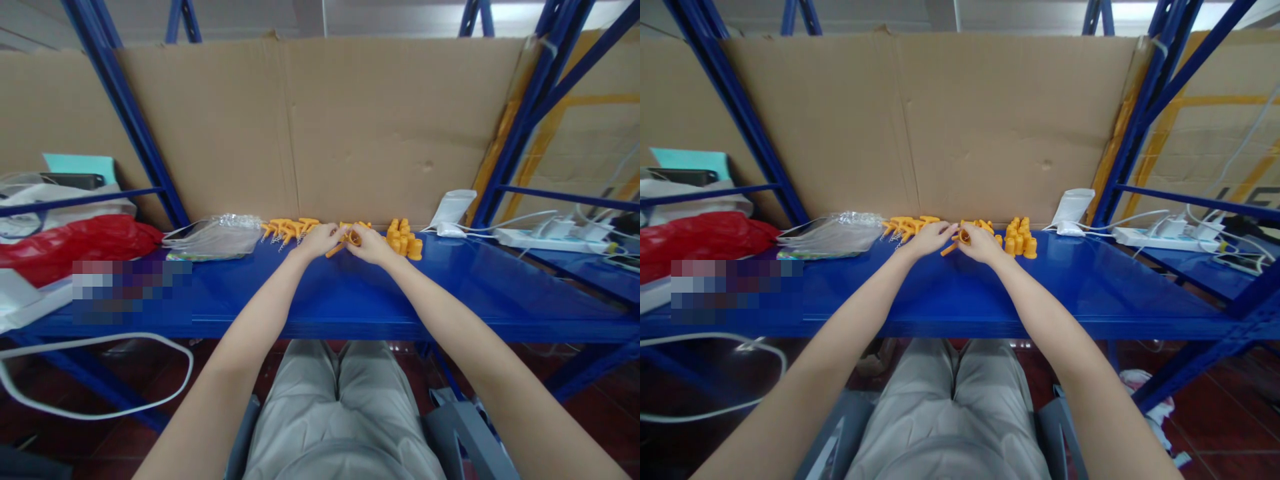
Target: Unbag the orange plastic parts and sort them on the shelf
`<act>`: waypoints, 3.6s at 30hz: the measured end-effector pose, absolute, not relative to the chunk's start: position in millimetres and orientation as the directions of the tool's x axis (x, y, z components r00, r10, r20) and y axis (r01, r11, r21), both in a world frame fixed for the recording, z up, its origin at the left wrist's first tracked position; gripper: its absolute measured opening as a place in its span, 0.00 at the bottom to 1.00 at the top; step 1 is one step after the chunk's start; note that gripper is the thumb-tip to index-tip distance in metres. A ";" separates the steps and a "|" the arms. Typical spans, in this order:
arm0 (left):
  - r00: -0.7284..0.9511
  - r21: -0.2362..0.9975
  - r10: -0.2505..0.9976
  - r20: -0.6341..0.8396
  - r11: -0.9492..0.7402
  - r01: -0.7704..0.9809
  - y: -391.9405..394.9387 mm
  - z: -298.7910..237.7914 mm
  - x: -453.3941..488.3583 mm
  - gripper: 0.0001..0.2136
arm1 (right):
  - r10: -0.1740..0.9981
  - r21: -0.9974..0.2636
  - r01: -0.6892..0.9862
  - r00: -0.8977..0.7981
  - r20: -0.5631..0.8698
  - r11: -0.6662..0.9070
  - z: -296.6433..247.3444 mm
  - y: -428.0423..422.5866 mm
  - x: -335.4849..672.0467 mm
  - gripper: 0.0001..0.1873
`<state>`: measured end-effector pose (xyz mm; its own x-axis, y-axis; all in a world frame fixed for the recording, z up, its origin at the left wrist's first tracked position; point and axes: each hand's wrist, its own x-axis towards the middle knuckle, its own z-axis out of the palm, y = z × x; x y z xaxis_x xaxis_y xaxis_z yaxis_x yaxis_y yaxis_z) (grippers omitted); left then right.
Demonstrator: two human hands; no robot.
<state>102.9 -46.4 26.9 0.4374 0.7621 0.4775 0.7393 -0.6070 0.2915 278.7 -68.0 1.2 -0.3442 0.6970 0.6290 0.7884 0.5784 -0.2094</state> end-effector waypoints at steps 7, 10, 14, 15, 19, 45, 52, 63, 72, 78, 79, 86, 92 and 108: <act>0.497 0.199 0.742 0.450 -0.626 0.754 -38.9 13.9 91.7 0.24 | 0.604 -0.254 0.723 -0.273 0.748 0.642 4.4 -63.9 287.0 0.11; 0.455 0.220 0.759 0.466 -0.597 0.771 -38.4 10.8 92.9 0.24 | 0.587 -0.255 0.696 -0.289 0.757 0.672 3.8 -60.7 287.9 0.10; 0.411 0.242 0.762 0.499 -0.579 0.779 -39.7 12.6 95.3 0.20 | 0.556 -0.235 0.663 -0.325 0.765 0.711 5.1 -61.8 288.5 0.10; 0.393 0.249 0.767 0.507 -0.567 0.785 -39.9 13.5 95.4 0.19 | 0.550 -0.231 0.659 -0.328 0.768 0.716 5.6 -62.4 289.0 0.10; 0.308 0.277 0.763 0.568 -0.530 0.802 -40.0 16.5 94.8 0.20 | 0.569 -0.230 0.683 -0.322 0.757 0.693 6.8 -62.5 292.2 0.11; 0.281 0.325 0.793 0.541 -0.505 0.799 -49.8 18.5 99.2 0.26 | 0.756 0.052 0.943 -0.297 0.583 0.330 15.2 -81.8 287.8 0.17; 0.273 0.304 0.772 0.574 -0.511 0.804 -49.3 17.4 99.2 0.24 | 0.760 0.046 0.932 -0.321 0.566 0.359 12.1 -77.8 284.5 0.15; 0.296 0.321 0.759 0.580 -0.547 0.773 -48.7 15.3 101.4 0.24 | 0.734 0.104 0.928 -0.347 0.584 0.357 13.0 -78.7 284.0 0.12; 0.274 0.318 0.743 0.611 -0.546 0.775 -43.8 13.8 99.6 0.24 | 0.738 0.029 0.915 -0.343 0.581 0.402 11.6 -77.7 283.3 0.19; 0.266 0.305 0.753 0.602 -0.524 0.795 -43.1 13.5 99.4 0.24 | 0.765 0.009 0.916 -0.340 0.547 0.401 10.1 -73.0 283.2 0.19; 0.267 0.302 0.755 0.599 -0.522 0.798 -43.2 13.5 99.5 0.24 | 0.763 0.020 0.916 -0.345 0.547 0.400 10.4 -73.3 283.3 0.19; 0.265 0.324 0.761 0.592 -0.526 0.786 -41.8 13.4 99.9 0.25 | 0.698 0.161 0.901 -0.416 0.583 0.402 13.5 -80.8 283.9 0.19; 0.246 0.331 0.782 0.573 -0.496 0.803 -46.3 15.7 101.0 0.25 | 0.695 0.242 0.900 -0.435 0.573 0.363 16.5 -85.8 280.8 0.18; 0.235 0.323 0.826 0.513 -0.439 0.838 -60.4 21.2 107.2 0.24 | 0.712 0.226 0.933 -0.359 0.603 0.279 17.8 -91.1 277.1 0.20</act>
<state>107.2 -60.4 21.2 0.2350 0.8256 0.5130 0.8384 -0.4392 0.3228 277.1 -91.1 17.8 -0.3593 0.7121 0.6032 0.9332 0.2792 0.2263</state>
